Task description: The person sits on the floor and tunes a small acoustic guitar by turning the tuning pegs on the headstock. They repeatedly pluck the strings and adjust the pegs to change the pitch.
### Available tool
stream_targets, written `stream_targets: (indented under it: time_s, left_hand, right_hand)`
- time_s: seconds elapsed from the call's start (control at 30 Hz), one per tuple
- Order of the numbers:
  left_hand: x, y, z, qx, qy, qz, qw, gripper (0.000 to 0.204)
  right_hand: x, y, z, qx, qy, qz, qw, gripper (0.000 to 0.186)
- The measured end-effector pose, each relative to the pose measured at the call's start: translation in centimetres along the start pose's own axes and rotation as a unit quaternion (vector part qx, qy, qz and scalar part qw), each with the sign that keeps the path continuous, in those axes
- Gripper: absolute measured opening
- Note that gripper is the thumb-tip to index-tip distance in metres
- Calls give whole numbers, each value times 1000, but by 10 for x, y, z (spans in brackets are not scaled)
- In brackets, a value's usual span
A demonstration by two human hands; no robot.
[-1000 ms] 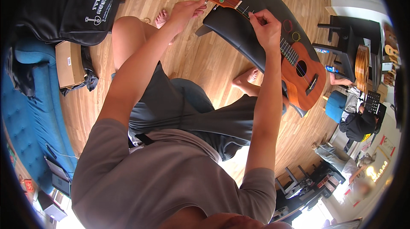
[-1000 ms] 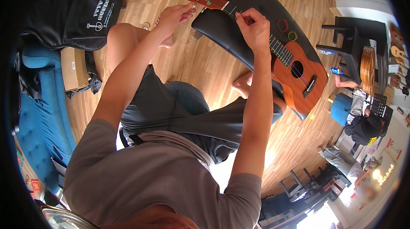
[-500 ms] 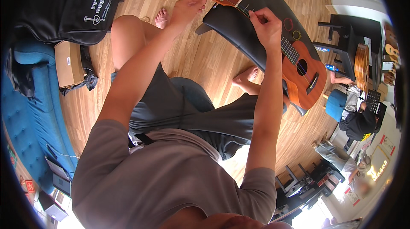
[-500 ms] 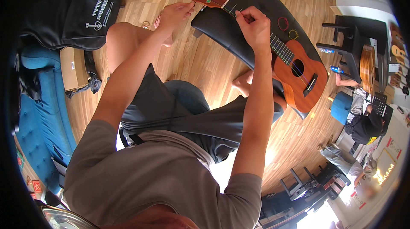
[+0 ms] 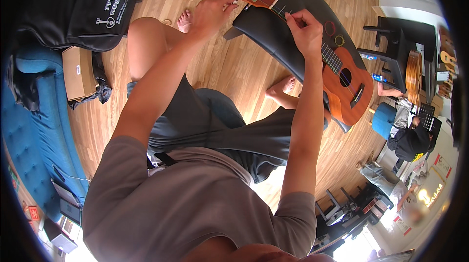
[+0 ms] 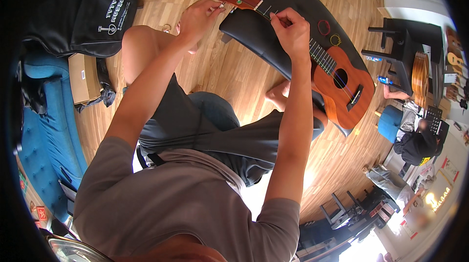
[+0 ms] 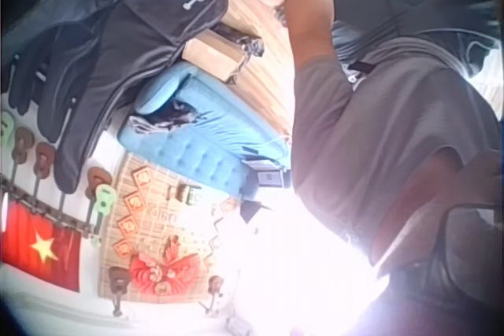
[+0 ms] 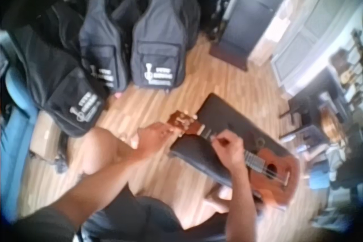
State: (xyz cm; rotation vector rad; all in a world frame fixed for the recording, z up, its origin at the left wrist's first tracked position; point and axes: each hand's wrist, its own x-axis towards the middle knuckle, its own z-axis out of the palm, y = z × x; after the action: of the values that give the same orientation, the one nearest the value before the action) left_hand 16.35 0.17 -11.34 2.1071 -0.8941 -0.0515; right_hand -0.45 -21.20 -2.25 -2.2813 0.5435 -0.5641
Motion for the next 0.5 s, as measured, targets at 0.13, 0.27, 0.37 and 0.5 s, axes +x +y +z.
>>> stream_targets:
  time_s: [0.13,0.27,0.37,0.5]
  left_hand:
    - [-3,9,5,16,-2,-29,999,26]
    - [5,-10,14,-272,-86,-216,934,30]
    - [11,-17,13,-332,-111,-267,898,29]
    - [-2,7,6,-121,1,-80,989,24]
  right_hand:
    - [-1,1,0,3,0,2,1000,18]
    - [0,0,1,6,-4,6,1000,18]
    - [1,3,2,23,4,-6,1000,17]
    - [-1,4,0,25,-4,6,1000,17]
